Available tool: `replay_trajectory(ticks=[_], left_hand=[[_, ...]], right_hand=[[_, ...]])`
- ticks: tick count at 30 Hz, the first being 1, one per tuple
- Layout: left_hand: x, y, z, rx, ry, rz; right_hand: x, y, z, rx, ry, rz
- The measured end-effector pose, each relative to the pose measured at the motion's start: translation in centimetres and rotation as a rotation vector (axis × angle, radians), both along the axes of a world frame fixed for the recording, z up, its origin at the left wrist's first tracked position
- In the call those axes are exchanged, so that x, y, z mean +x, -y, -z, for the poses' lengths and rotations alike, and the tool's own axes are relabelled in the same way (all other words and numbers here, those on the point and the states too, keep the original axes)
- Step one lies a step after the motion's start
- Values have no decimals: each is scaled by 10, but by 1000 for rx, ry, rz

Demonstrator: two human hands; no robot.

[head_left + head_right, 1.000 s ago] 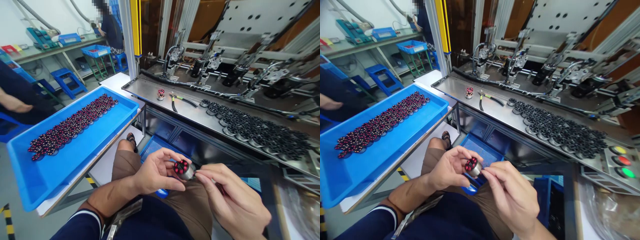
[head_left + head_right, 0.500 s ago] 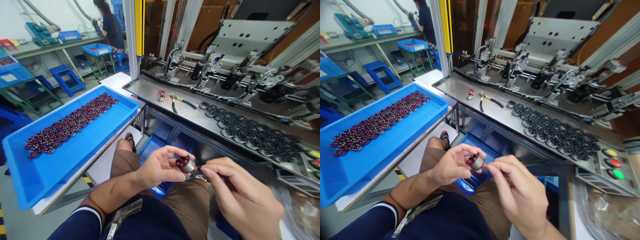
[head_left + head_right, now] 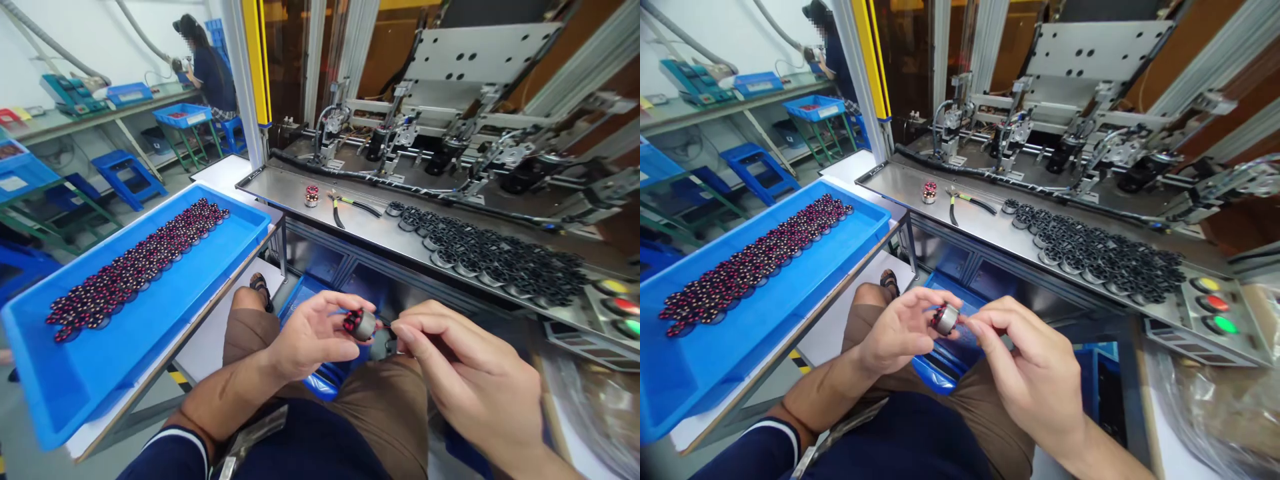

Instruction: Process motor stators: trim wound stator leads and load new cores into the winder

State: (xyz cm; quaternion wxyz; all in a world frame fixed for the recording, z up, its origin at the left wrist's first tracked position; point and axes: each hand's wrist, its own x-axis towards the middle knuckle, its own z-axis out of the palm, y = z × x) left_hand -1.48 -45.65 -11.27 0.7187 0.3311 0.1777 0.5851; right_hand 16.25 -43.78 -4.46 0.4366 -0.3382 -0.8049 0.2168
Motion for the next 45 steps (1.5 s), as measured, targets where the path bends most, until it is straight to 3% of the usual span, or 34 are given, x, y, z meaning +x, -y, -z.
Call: replay_trajectory(ticks=[2,3,4,7,8,9,10,16,18,20,25,31,33,35,39,45], left_hand=[[0,-4,0,24,44,-108],[0,-8,1,4,44,-65],[-1,-12,2,-32,19,62],[-3,-23,5,-140,-119,701],[-5,-23,5,-151,-148,827],[-5,-23,5,-150,-162,856],[-6,-20,5,-136,-162,791],[0,-2,1,127,-200,-40],[1,-1,3,197,-251,-206],[0,-2,5,202,-329,-205],[-3,-2,6,118,-352,-20],[1,-7,4,169,-264,-126],[1,-10,3,168,-220,-138],[1,-13,2,184,-153,-134],[-1,-17,0,200,-70,-99],[-7,-19,1,200,-131,-86]], right_hand=[[-2,0,-1,-19,-32,-9],[-2,-1,-1,-24,-49,-38],[-3,-2,-1,-26,-61,-74],[-4,-5,0,-1,-73,-150],[-3,-5,0,3,-72,-153],[-3,-6,0,6,-70,-146],[-2,-6,1,6,-69,-132],[-3,-5,3,10,-95,-28],[-4,-6,5,15,-127,-36],[-6,-7,7,27,-156,-68],[-5,-9,11,50,-185,-96],[-7,6,14,21,-250,72],[-12,15,18,-105,-297,135],[-18,23,25,-333,-361,113],[-32,30,42,-793,-577,-56],[-34,24,53,-1202,-832,-310]])
